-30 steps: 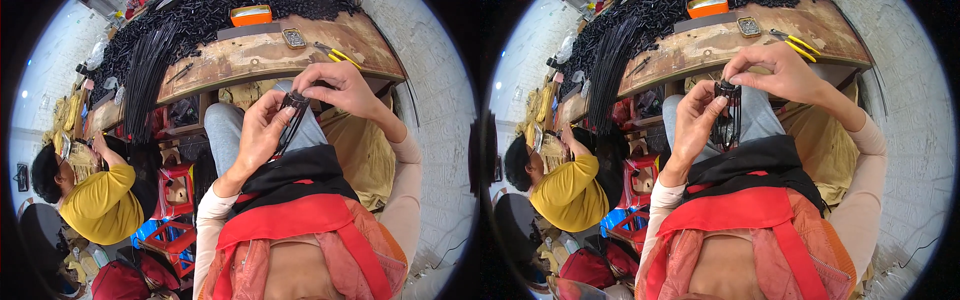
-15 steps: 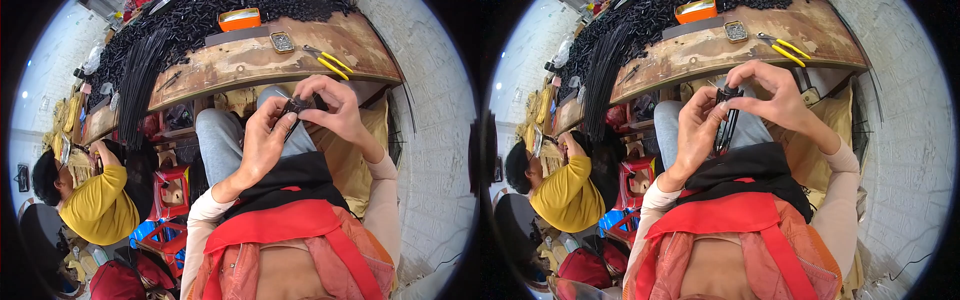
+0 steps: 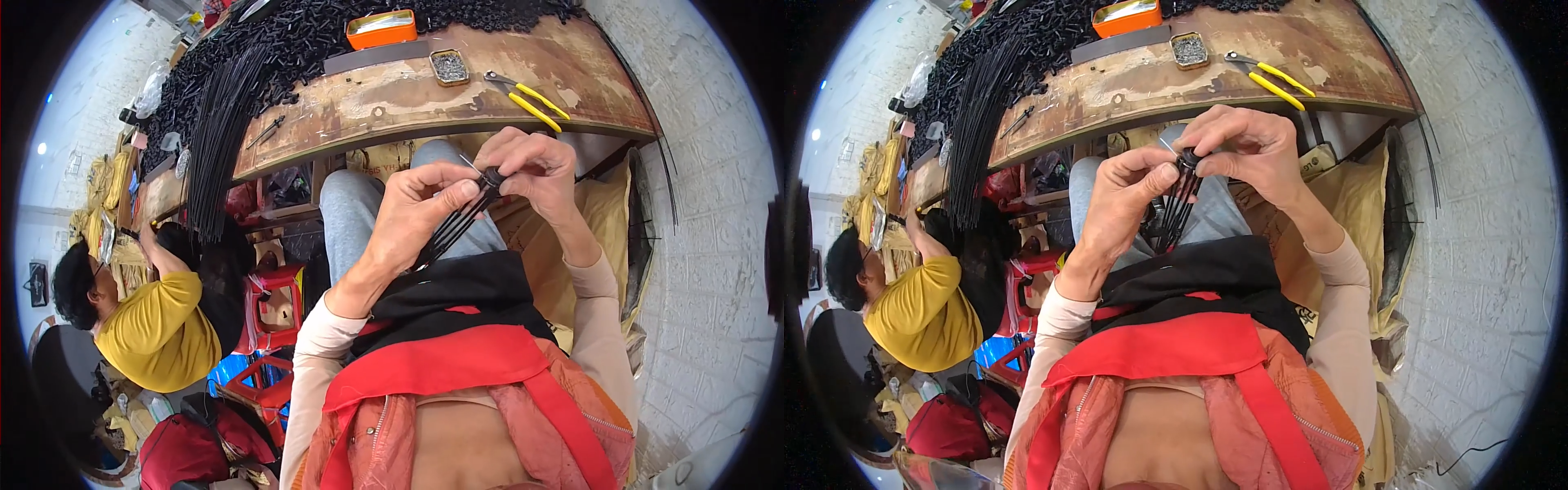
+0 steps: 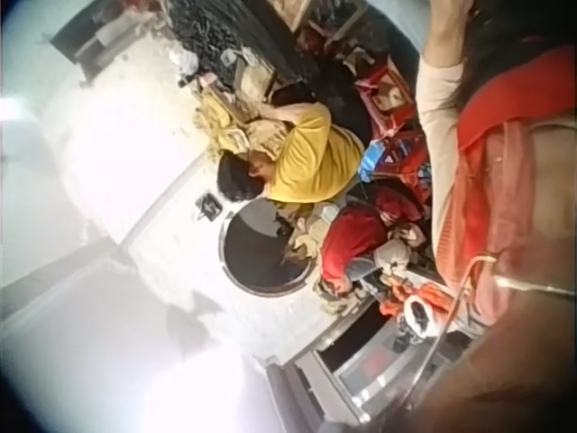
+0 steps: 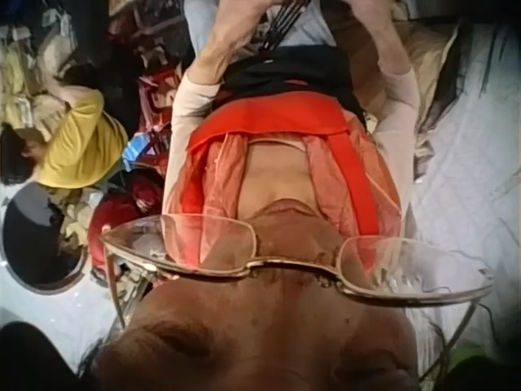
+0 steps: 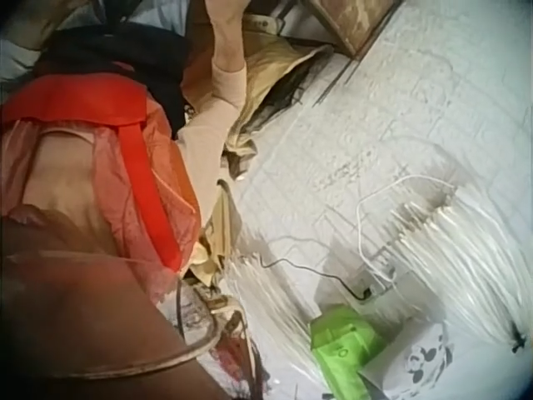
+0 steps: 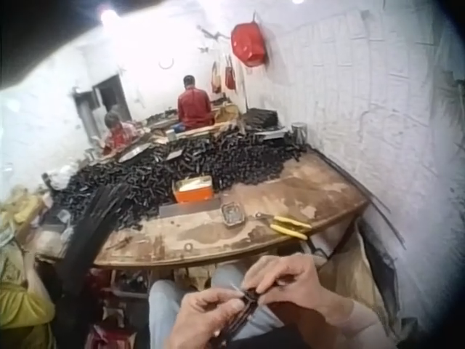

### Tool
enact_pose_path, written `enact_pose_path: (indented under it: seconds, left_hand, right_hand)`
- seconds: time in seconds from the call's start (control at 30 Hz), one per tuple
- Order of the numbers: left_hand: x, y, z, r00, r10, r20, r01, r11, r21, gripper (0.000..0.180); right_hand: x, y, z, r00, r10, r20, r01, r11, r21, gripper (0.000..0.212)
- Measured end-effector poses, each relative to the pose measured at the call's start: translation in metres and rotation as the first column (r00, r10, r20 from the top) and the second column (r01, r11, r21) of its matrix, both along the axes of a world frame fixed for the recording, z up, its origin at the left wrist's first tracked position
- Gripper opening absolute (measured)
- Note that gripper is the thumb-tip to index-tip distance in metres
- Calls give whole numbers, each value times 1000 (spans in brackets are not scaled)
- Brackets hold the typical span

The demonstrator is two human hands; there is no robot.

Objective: Measuring, bundling, tying, and trimming black plastic filaments at a factory workbench.

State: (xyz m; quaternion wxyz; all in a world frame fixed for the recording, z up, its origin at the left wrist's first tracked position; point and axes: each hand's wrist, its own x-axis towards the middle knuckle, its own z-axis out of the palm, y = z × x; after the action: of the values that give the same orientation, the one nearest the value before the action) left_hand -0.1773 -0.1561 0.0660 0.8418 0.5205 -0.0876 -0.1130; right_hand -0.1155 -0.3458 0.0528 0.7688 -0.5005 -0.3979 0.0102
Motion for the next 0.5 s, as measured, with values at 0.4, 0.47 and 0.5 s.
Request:
enact_pose_path:
  seconds: [0.4, 0.47, 0.5]
  left_hand:
    - [9, 29, -5, 993, 47, -105, -46, 999, 14, 19]
    - [-2, 27, -4, 991, 124, -49, -124, 992, 3, 18]
    - [-5, 27, -5, 981, 195, 3, -195, 981, -5, 17]
  right_hand:
    - [5, 38, -10, 999, 7, 52, -12, 995, 99, 21]
    - [3, 45, -10, 998, -42, 44, 37, 993, 111, 21]
    - [2, 48, -9, 998, -36, 48, 31, 994, 103, 21]
